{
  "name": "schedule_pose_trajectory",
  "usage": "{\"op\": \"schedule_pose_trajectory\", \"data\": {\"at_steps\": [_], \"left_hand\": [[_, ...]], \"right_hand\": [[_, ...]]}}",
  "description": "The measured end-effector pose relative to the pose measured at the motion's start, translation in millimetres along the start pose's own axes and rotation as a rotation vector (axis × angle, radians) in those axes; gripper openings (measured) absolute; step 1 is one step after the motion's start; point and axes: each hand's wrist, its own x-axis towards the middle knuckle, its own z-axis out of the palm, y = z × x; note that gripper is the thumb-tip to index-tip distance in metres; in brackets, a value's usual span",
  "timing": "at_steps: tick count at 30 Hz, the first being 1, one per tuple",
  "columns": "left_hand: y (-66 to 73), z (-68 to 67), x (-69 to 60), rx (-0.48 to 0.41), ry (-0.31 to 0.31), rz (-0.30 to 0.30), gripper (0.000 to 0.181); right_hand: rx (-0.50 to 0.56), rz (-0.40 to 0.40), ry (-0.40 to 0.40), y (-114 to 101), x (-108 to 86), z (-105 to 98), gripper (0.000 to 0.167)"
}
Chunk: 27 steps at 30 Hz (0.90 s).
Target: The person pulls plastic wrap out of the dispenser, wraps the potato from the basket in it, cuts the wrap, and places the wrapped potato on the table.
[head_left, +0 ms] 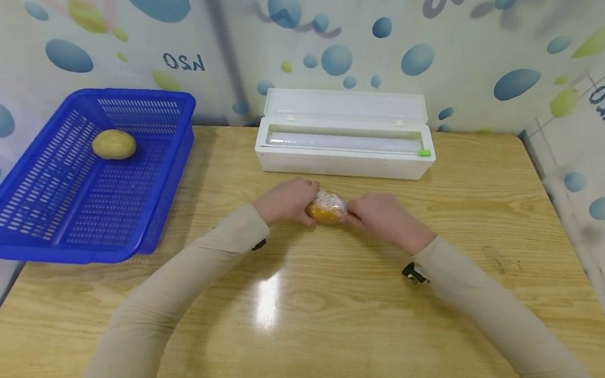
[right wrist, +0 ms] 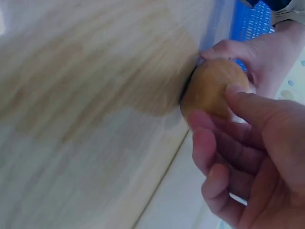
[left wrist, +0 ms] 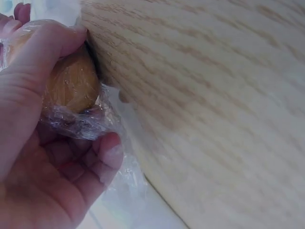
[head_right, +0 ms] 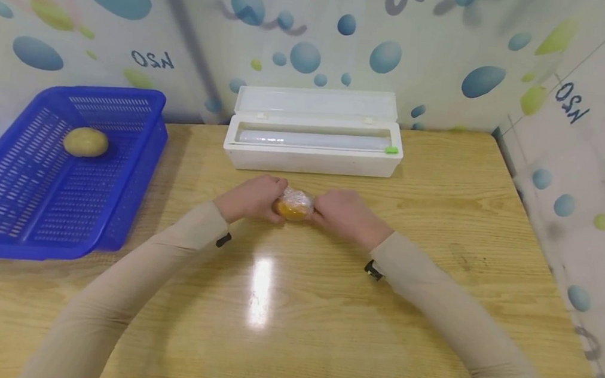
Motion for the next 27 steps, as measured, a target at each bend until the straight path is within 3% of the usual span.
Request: {"op": "schedule_pose_trajectory", "data": {"at_steps": [13,21,27], "left_hand": [[8.7,-4.7,-5.8,0.151,0.018,-0.01,0.062],[7.4,-3.1,-5.7,0.176,0.043,0.016,0.059],[7.1,-3.9,-6.0,0.187,0.058,0.035,0.058]], "right_hand": [[-0.016,-0.095,-0.069,-1,-1.8,-7,0.016],[0.199,0.063,-0.027,12,9.2,-14,0.023],[0.354,-0.032,-0.129,24,17.7,-15,0.02]]}}
